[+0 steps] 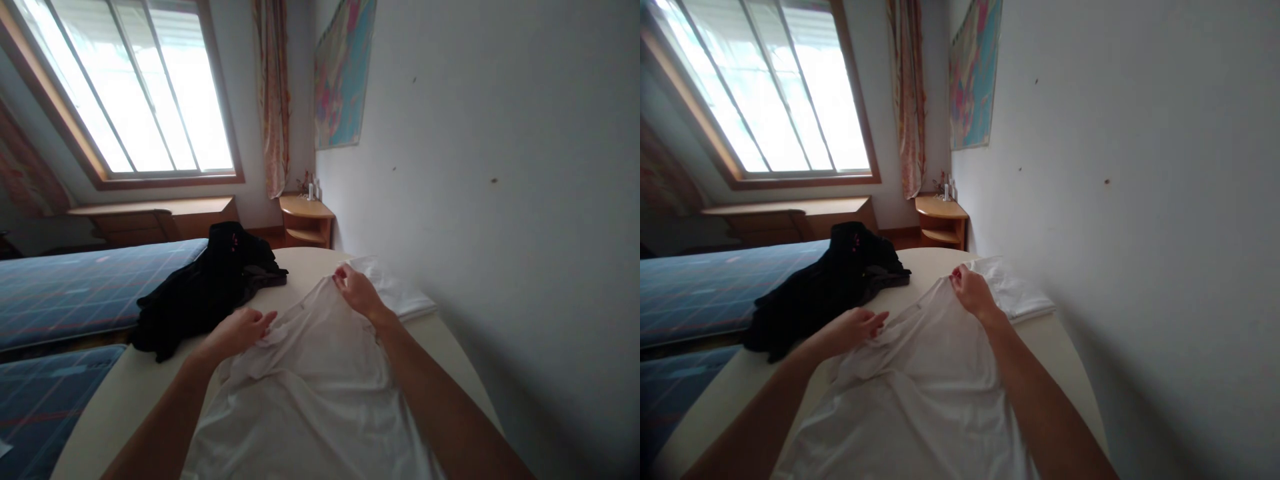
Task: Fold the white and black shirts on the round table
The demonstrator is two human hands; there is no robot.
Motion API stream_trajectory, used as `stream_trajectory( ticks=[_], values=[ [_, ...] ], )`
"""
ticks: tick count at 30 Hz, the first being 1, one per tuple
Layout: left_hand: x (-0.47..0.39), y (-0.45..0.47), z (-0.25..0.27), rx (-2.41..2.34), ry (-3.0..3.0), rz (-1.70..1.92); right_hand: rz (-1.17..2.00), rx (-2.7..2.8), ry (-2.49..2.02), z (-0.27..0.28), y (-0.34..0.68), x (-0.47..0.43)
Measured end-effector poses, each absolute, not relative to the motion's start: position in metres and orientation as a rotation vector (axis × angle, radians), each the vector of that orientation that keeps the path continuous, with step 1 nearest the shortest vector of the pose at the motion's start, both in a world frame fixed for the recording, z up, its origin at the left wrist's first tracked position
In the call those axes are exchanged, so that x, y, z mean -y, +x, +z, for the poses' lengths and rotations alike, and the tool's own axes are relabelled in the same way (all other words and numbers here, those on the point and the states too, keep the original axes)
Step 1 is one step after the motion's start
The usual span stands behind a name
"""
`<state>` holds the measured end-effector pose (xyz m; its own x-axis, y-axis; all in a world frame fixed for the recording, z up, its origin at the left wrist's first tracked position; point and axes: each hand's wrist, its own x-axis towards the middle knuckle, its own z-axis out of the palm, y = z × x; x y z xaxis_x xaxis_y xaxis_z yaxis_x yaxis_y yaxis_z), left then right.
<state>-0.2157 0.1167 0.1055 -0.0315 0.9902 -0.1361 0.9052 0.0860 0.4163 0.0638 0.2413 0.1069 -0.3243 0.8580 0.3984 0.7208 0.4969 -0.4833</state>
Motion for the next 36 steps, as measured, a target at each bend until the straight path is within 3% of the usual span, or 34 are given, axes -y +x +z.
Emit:
stream_trajectory(
  ticks=[14,25,36],
  values=[
    [-0.114,-0.227,0.101,-1.8,1.955,0.386,0.402,2.075,-1.058,0.116,0.086,-0.248],
    [-0.124,-0.231,0.117,-2.208,1.763,1.167,0.523,2.091,-0.931,0.12,0.09,-0.246],
    [-0.122,-0.224,0.112,-1.751,1.91,1.087,0.42,2.036,-0.876,0.118,0.095,-0.256]
  ],
)
